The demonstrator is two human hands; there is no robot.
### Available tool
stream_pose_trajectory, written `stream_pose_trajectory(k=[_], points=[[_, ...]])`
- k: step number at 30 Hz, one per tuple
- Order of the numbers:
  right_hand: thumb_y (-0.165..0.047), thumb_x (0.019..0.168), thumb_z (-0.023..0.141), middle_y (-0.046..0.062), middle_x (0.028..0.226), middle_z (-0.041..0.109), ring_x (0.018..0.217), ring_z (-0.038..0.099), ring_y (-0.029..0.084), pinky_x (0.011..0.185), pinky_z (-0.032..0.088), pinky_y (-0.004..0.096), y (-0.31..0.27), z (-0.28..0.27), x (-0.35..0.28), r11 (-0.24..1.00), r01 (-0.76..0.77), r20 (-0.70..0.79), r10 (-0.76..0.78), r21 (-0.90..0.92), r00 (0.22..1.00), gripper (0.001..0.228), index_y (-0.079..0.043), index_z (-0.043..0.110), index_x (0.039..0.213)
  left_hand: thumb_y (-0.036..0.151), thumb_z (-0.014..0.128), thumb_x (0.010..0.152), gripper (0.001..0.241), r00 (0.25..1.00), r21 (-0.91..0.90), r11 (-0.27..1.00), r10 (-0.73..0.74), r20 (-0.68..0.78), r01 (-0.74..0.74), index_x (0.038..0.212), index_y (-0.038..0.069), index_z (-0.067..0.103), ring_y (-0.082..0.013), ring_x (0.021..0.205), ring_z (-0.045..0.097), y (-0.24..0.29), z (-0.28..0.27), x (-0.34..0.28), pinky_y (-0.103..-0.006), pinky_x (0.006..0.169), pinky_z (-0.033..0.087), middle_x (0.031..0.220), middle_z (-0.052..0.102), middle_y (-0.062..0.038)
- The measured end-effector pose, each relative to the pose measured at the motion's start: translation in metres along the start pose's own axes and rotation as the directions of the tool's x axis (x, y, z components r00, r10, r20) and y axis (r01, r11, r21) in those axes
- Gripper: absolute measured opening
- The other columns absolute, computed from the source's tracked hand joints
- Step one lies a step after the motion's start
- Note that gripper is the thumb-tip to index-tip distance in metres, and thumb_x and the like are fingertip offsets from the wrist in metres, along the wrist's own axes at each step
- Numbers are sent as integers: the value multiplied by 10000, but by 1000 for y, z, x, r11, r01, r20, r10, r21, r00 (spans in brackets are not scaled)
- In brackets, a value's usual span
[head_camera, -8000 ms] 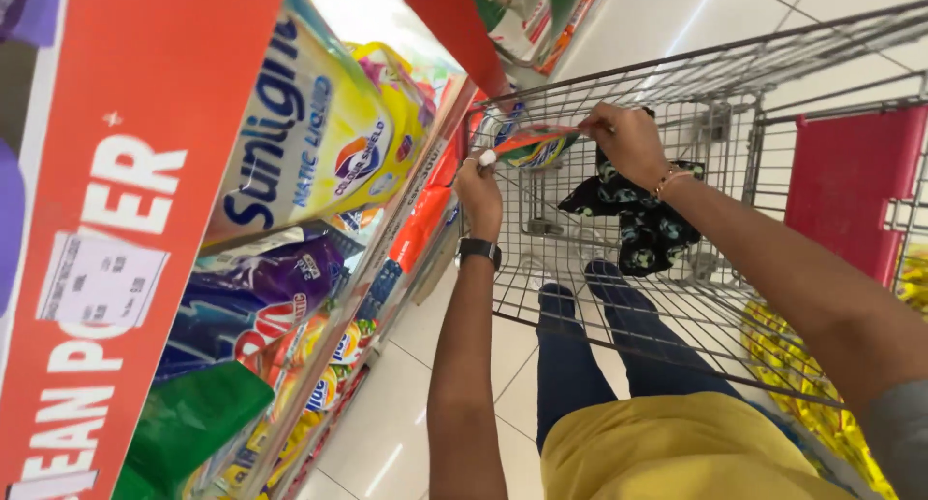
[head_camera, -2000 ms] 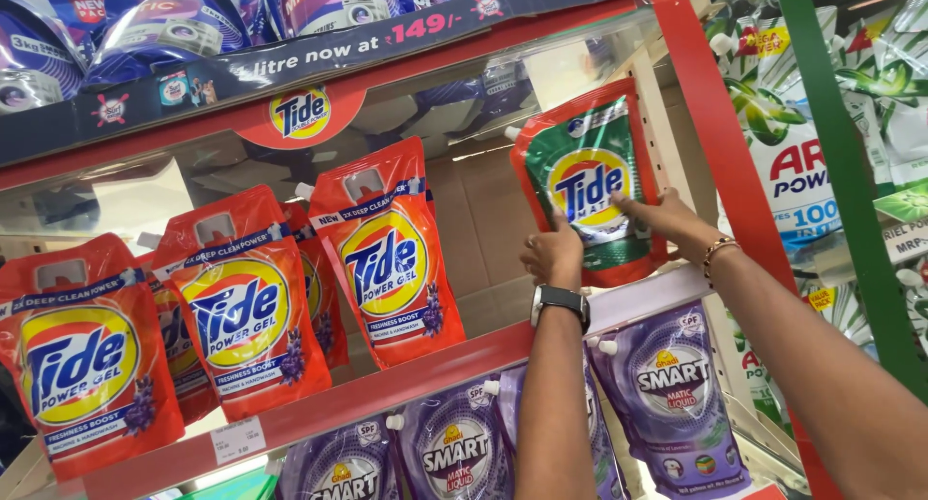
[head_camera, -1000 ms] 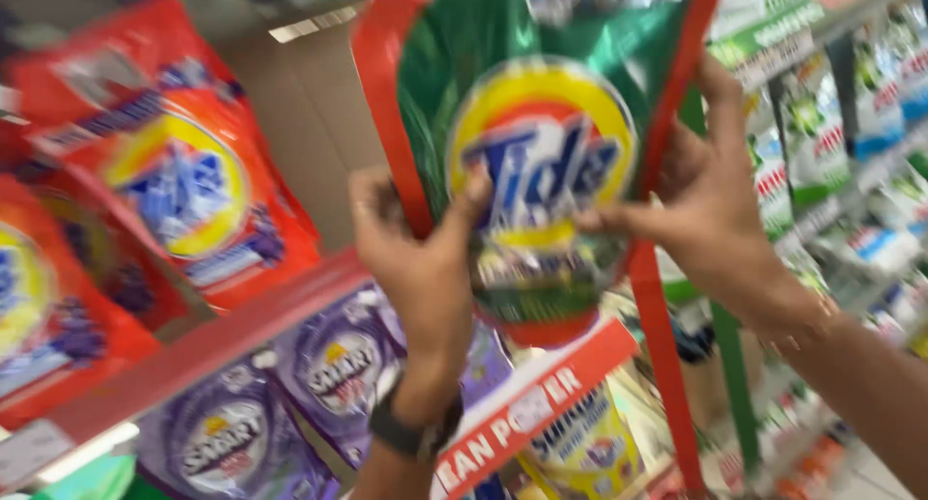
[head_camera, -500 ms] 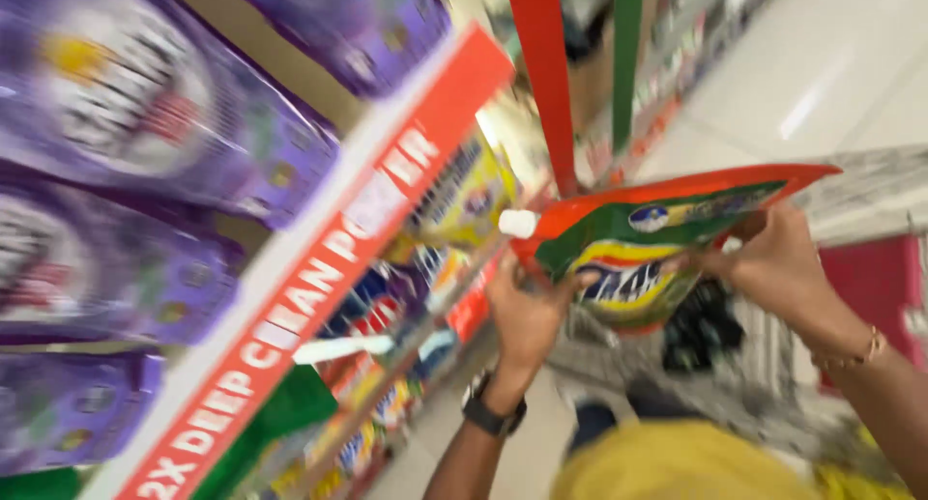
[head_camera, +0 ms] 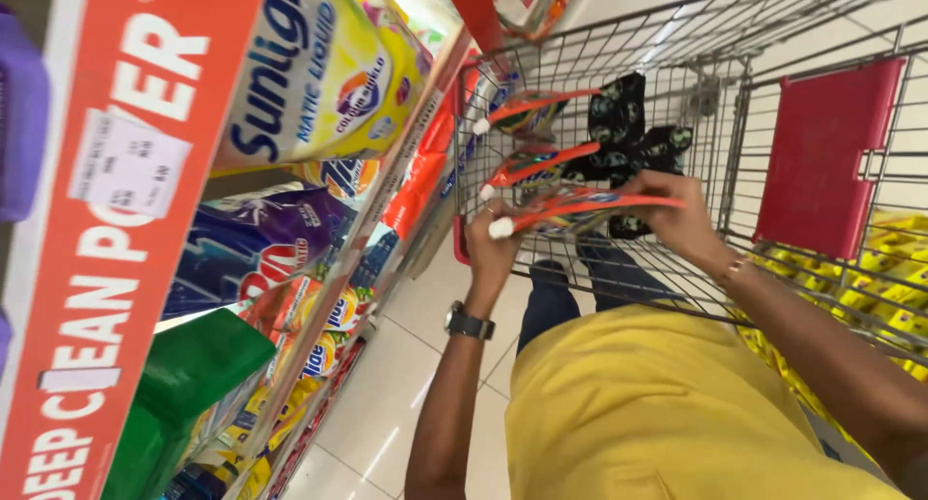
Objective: The person picks up purple detergent pouches from a shopping cart and places them onto a store shelf, then takes a green detergent container and several orange detergent pouches from the shelf and puts them into the cart.
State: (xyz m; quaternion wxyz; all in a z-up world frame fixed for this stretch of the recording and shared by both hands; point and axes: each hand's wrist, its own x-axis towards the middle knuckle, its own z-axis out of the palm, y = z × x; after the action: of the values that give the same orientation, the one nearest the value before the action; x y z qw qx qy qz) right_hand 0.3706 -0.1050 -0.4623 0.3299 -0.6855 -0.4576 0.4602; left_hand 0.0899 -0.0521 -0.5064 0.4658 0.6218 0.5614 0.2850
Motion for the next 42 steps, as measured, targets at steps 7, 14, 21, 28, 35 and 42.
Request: stream_pose_trajectory(k=[7, 14, 21, 28, 35, 42], points=[[139, 922, 660, 144, 1066, 770, 1021, 741, 166, 889, 599, 292, 108, 88, 34, 935, 51, 60, -77, 351, 995, 85, 61, 687, 942, -45, 722, 740, 219, 986, 223, 961, 157, 55, -166, 941, 39, 739, -313, 878, 732, -43, -19, 13, -380, 719, 545, 930, 765, -153], [-15, 933, 763, 169, 1039, 767, 972, 739, 210, 854, 585, 332, 153, 98, 38, 983, -127, -78, 138, 130, 987, 203, 41, 704, 1118, -31, 648, 875, 211, 994, 183, 979, -96, 47, 86, 1042, 39, 757, -324, 900, 743, -53, -15, 15, -414, 787, 567, 956, 758, -160], [-243, 838, 859, 268, 1438, 575, 1290, 570, 392, 1062, 502, 472, 228, 78, 27, 912, -234, -35, 236, -338, 971, 496, -110, 696, 1287, -11, 542, 1024, 239, 902, 300, 877, 420, -99, -375, 1241, 31, 631, -334, 1110, 682, 13, 34, -18, -425, 970, 562, 1208, 671, -150], [-314, 754, 863, 416, 1574, 260, 1411, 218, 560, 1146, 315, 544, 332, 72, 49, 764, -335, -49, 371, -552, 927, 685, -243, 680, 1411, 56, 593, 1042, 195, 893, 199, 929, 215, 395, -312, 1225, 28, 653, -326, 1085, 685, 24, 136, -37, -434, 966, 542, 1139, 699, -156], [-362, 768, 883, 329, 1323, 588, 1229, 579, 413, 1042, 463, 445, 382, 62, 54, 854, -295, 80, 361, -428, 929, 731, 31, 639, 1334, -39, 560, 906, 466, 895, 344, 868, 215, 391, -359, 1370, -69, 531, -392, 1304, 582, 3, 178, -38, -437, 1080, 504, 1415, 550, -270], [-33, 927, 723, 119, 980, 745, 851, 708, 174, 711, 567, 307, 138, 11, 14, 818, -500, 102, 493, 284, 864, 142, 14, 702, 1059, -132, 553, 786, 724, 912, 319, 882, 238, 333, -346, 1493, -71, 410, -433, 1408, 497, 39, 144, -39, -433, 1076, 478, 1549, 409, -310]])
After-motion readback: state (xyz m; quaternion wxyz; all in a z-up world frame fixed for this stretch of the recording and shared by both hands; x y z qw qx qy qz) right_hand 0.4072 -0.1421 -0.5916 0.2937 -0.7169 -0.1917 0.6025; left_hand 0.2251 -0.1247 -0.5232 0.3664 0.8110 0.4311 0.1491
